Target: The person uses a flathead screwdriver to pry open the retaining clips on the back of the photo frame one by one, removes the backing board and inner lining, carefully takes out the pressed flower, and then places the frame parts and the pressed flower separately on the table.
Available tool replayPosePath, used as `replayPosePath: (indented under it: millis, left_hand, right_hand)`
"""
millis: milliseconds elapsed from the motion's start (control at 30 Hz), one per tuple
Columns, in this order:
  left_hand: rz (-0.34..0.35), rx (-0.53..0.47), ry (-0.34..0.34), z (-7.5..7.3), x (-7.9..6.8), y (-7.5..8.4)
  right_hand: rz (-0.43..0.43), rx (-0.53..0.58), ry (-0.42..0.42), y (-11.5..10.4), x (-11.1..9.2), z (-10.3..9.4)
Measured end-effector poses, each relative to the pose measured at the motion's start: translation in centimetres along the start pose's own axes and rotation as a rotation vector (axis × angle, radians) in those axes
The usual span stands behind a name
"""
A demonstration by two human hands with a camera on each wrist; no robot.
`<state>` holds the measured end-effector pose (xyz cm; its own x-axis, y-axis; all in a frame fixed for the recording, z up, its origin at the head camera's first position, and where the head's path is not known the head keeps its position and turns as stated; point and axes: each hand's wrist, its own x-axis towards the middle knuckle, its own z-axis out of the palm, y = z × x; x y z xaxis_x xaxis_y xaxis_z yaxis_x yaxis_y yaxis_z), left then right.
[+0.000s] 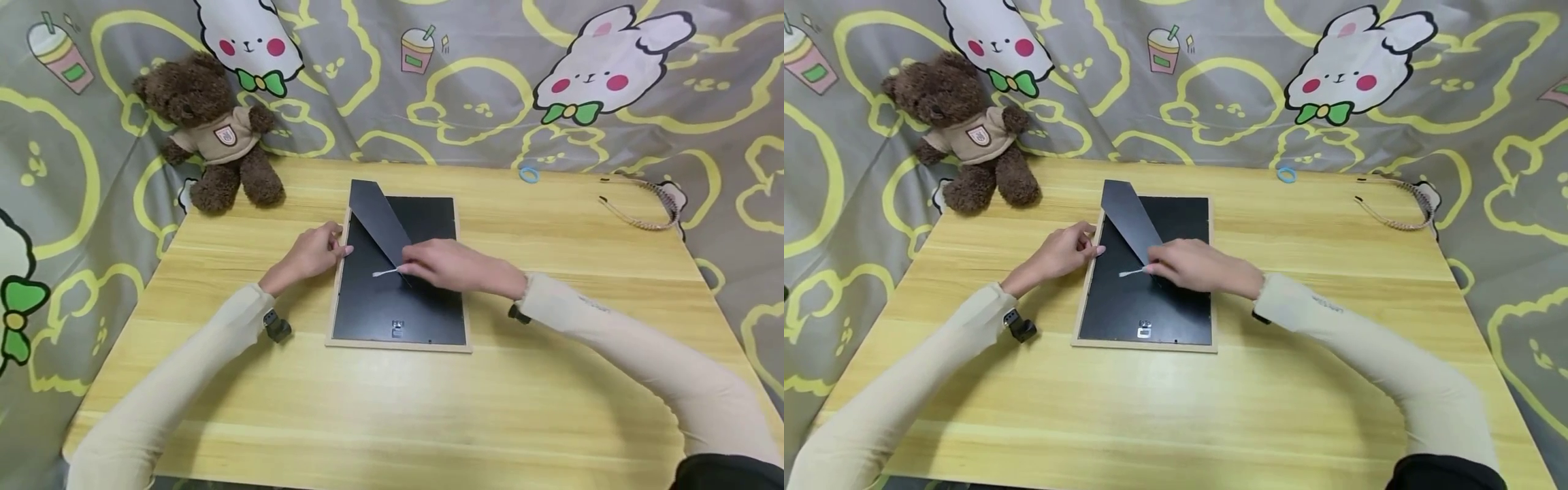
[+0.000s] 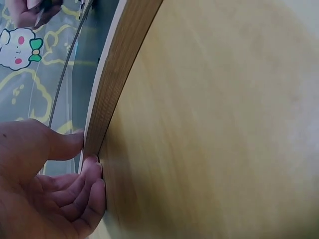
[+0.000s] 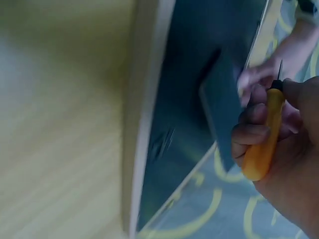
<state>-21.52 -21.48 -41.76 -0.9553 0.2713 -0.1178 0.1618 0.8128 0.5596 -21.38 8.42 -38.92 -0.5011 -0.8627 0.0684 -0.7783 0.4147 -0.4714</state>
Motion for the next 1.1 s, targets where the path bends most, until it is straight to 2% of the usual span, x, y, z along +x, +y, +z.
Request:
replayPosePath:
  millis: [200,433,633,900,1100]
  left_hand:
    - [-0.004,-0.017,0.005,-0.4,0.4,-0.5]
    - [-0.011,-0.049,-0.03,-0.7,1.1,-1.1]
    - [-0.023,-0.074,-0.071,-1.1,1.3,-1.7]
    - [-0.023,-0.155,-0.088,-0.8,1.4,-1.9]
    - [-0.031,-0.154,-0.107,-0.7,1.4,-1.7]
  right_hand:
    - [0.014,-0.017,-0.08,-1.8,2.3,2.4]
    - [0.018,-0.109,-0.049,-2.4,4.1,4.5]
    - [-0.014,-0.2,-0.067,-3.1,5.5,5.3]
    - [0.02,-0.216,-0.195,-4.5,6.6,5.2]
    - [0.001,-0.238,-0.152,-4.0,7.0,6.2]
